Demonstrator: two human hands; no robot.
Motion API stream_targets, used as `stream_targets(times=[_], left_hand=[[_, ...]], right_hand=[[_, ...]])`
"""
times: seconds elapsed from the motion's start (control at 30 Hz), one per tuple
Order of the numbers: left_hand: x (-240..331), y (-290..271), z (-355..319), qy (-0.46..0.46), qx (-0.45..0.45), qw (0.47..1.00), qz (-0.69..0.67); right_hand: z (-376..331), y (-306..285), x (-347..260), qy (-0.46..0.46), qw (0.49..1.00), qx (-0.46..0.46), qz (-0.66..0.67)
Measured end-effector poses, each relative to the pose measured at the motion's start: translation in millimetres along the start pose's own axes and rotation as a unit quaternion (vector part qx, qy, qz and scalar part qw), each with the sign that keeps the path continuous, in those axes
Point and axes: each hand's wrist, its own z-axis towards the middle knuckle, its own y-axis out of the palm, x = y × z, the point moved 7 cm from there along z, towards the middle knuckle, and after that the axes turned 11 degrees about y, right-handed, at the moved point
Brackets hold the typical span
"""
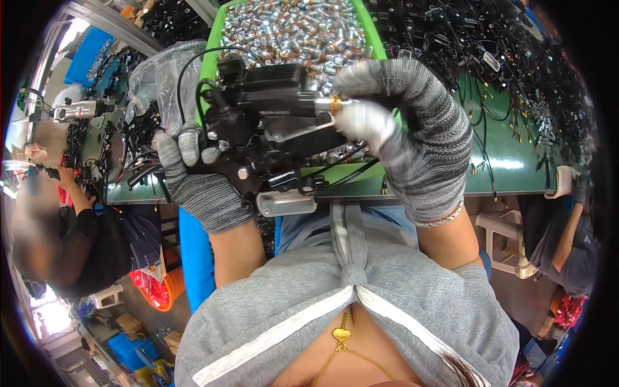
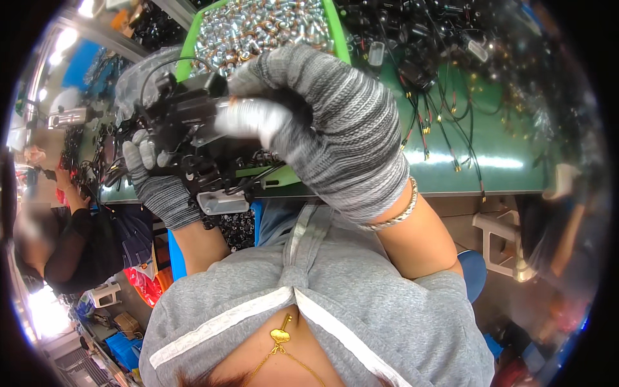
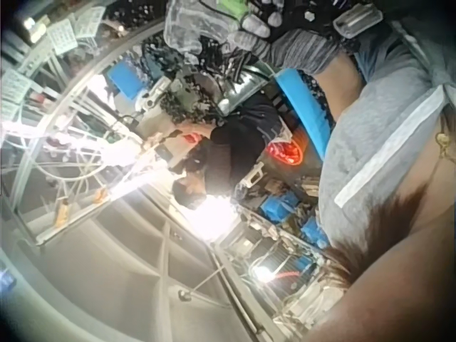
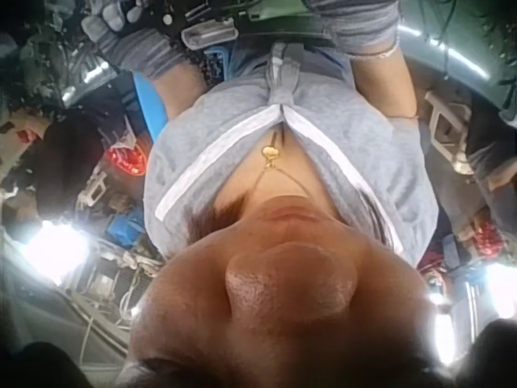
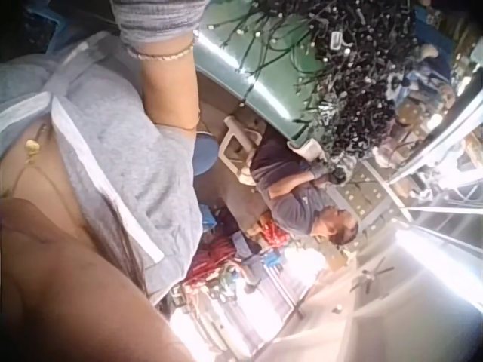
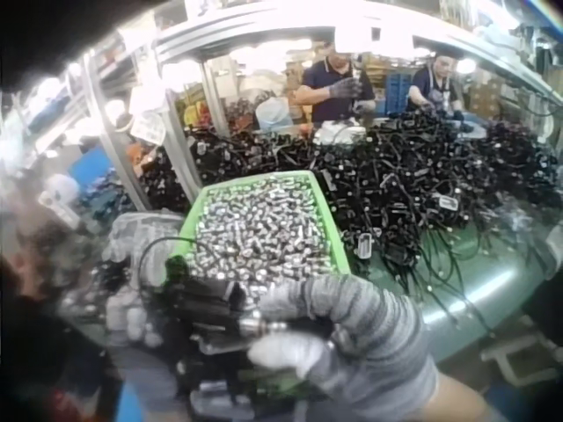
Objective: The worker is assembling small wire connectors and harnesses using a crimping tool at a manual workstation.
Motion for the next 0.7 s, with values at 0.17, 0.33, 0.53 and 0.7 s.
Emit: stream_targets(times=[0.17, 0.33, 0.53, 0.7], left_hand=[[8.8, 5.6, -1.5, 0.020, -0.024, 0.999, 0.014], [-2.7, 12.0, -0.5, -0.025, -0.052, 0.998, 0.015], [9.1, 7.8, 4.1, 0.024, 0.028, 0.999, 0.002], [32.6, -12.8, 9.1, 0.043, 0.050, 0.995, 0.076]], right_hand=[[-7.1, 6.9, 4.0, 0.025, 0.997, 0.005, 0.078], [0.9, 5.9, -4.3, 0.025, 0.989, 0.015, -0.142], [17.2, 7.3, -13.7, -0.055, 0.986, -0.055, -0.146], [26.1, -70.5, 37.5, 0.140, 0.984, 0.033, 0.100]])
